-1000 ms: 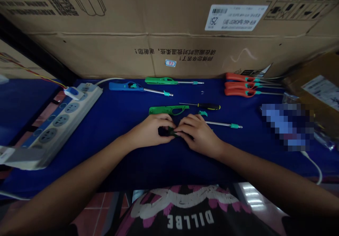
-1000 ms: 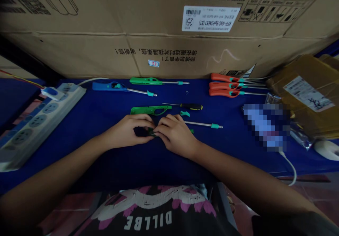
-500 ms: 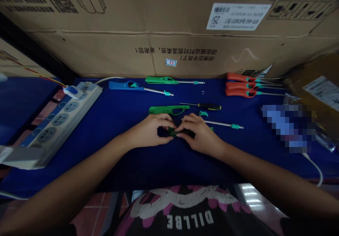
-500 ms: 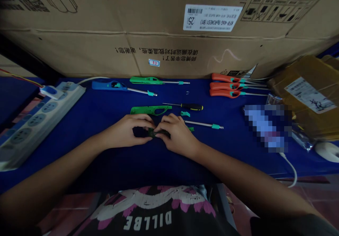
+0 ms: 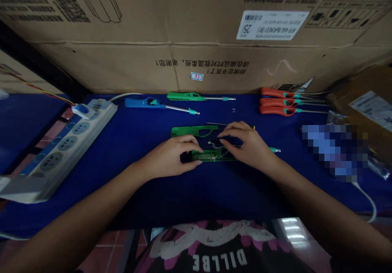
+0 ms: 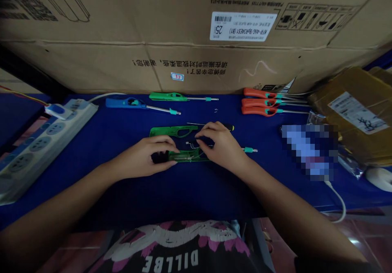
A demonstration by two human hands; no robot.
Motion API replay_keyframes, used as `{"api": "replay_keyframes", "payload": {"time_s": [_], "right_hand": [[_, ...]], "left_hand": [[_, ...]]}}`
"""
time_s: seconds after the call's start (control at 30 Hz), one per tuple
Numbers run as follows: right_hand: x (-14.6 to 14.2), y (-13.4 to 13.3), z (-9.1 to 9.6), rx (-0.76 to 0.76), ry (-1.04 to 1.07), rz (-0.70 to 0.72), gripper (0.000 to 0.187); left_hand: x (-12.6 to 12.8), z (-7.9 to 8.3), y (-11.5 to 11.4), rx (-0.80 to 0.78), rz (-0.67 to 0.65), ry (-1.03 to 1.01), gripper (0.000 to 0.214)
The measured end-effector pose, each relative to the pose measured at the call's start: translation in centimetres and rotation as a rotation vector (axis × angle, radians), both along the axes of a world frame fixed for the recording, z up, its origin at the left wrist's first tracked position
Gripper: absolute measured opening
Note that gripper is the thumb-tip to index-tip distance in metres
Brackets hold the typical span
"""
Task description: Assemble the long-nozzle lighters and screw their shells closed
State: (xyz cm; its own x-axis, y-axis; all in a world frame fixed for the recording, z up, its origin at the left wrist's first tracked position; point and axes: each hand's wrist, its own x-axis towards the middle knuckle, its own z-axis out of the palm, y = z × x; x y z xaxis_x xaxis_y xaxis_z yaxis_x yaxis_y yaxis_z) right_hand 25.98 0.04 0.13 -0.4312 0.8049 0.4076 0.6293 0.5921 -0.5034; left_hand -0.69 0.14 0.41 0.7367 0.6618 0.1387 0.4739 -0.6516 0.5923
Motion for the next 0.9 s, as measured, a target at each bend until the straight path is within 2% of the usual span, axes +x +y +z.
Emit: {"api": "replay_keyframes", "payload": {"time_s": [0.2,0.37,0.57,0.77,0.9], "right_hand": [[0.0,0.3,-0.8,0.039,-0.15,0.092,0.016],[-0.2,0.3,-0.6,0.044,-0.167,0.088,0.01],[-0.1,0.0,0.3,-0.003,-0.078,0.157,0.016],[0.1,-0.4,1.4,0.082,0.08,0.121,0.019],[0.4,-0.5,1.7,0.05,0.04,0.192,0.02]], "left_hand": [[0.7,-0.2,-0.3,0.146,-0.014,0.001,0.019],[0.8,-0.5,-0.3,0.21,-0.031,0.004,0.019],[0.6,-0.5,-0.2,0.253,-0.019,0.023,0.017],[0.4,-0.3,0.0,0.255,-0.013,0.022,0.015],[0.2,-0.2,0.1,0.253,-0.007,0.026,0.014]]}}
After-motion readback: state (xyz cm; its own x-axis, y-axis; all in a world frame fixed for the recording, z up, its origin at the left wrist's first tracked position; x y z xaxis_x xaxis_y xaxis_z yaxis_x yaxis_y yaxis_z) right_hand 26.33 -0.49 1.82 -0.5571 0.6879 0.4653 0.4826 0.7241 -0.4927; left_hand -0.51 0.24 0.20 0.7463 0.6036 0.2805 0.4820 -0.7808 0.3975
